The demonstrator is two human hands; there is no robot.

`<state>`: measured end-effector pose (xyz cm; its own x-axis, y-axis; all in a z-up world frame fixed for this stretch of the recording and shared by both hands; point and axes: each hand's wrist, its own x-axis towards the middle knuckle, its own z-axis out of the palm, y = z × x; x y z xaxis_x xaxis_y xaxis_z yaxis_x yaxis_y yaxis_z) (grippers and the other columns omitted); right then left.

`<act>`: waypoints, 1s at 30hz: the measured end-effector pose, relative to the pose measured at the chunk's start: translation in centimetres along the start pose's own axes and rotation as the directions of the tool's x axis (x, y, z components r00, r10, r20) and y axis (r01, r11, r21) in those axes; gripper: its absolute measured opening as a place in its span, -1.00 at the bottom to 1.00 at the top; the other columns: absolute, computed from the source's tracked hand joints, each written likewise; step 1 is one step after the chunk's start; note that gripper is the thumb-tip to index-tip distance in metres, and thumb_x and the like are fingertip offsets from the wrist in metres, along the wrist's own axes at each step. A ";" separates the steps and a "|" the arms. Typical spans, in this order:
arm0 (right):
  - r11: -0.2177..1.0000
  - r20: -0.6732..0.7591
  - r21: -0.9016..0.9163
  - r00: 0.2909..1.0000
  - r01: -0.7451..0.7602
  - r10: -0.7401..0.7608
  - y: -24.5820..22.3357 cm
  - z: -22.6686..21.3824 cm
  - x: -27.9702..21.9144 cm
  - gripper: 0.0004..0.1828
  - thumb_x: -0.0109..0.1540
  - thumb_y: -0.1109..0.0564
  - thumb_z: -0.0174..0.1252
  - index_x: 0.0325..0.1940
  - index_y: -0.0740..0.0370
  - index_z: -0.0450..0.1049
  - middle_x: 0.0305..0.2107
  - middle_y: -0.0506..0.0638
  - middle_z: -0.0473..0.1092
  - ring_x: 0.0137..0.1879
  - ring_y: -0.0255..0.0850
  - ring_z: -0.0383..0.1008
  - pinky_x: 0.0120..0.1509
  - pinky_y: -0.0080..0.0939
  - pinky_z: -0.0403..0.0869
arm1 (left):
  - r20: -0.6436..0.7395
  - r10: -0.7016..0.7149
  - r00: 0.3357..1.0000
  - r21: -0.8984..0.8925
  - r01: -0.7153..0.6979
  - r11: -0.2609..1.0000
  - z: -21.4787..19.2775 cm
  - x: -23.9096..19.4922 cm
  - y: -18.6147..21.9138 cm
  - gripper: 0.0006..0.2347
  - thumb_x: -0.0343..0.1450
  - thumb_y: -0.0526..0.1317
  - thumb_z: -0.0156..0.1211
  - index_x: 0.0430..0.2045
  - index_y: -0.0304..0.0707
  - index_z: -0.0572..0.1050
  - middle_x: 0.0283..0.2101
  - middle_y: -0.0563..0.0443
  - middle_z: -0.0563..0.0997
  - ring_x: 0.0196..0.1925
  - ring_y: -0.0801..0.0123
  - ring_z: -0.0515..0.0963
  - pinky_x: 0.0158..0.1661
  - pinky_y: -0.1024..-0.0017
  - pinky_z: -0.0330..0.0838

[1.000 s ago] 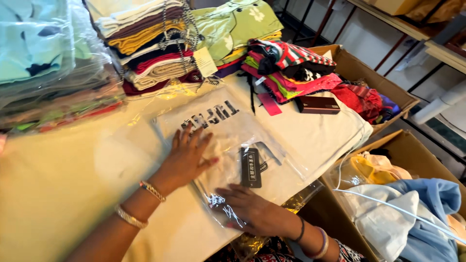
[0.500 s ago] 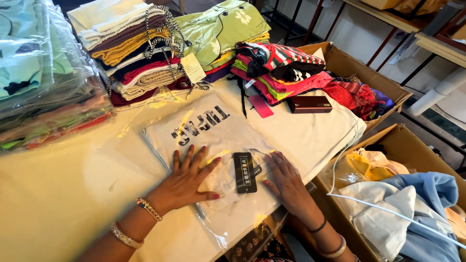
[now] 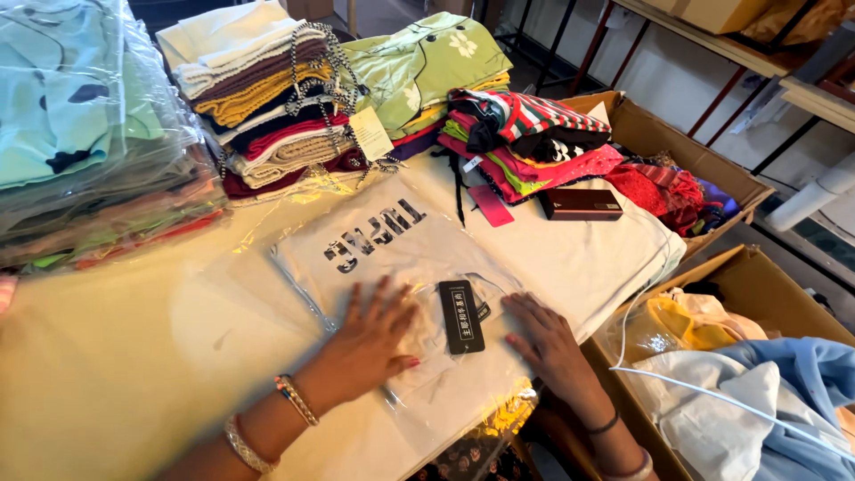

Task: The person folds various garments, including a white t-shirt, a green floral top, and a polka-dot shirt, and places them into clear plastic bags. The person then stacks the packaged items on a table alongside other folded clothes.

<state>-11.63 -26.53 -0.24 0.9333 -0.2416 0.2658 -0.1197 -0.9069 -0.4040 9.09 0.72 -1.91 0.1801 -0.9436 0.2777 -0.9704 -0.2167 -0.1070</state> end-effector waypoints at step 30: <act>0.906 0.165 -0.042 0.897 0.421 -0.409 -4.7 0.9 2.7 -0.11 0.15 -0.15 0.28 0.49 0.12 0.13 0.42 0.19 0.03 0.55 0.28 -0.17 0.54 0.27 -0.08 | -0.239 0.560 0.793 0.136 -0.544 0.828 -5.4 -1.5 10.6 -0.84 0.30 -0.18 0.09 -0.60 -0.27 0.54 -0.39 0.05 0.55 -0.22 0.32 0.53 -0.25 0.44 0.41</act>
<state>-8.27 -22.58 1.58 0.9424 0.2111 0.2593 0.2699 -0.9380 -0.2173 -2.33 1.20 1.71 -0.4394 -0.8098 0.3887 -0.8794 0.2996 -0.3699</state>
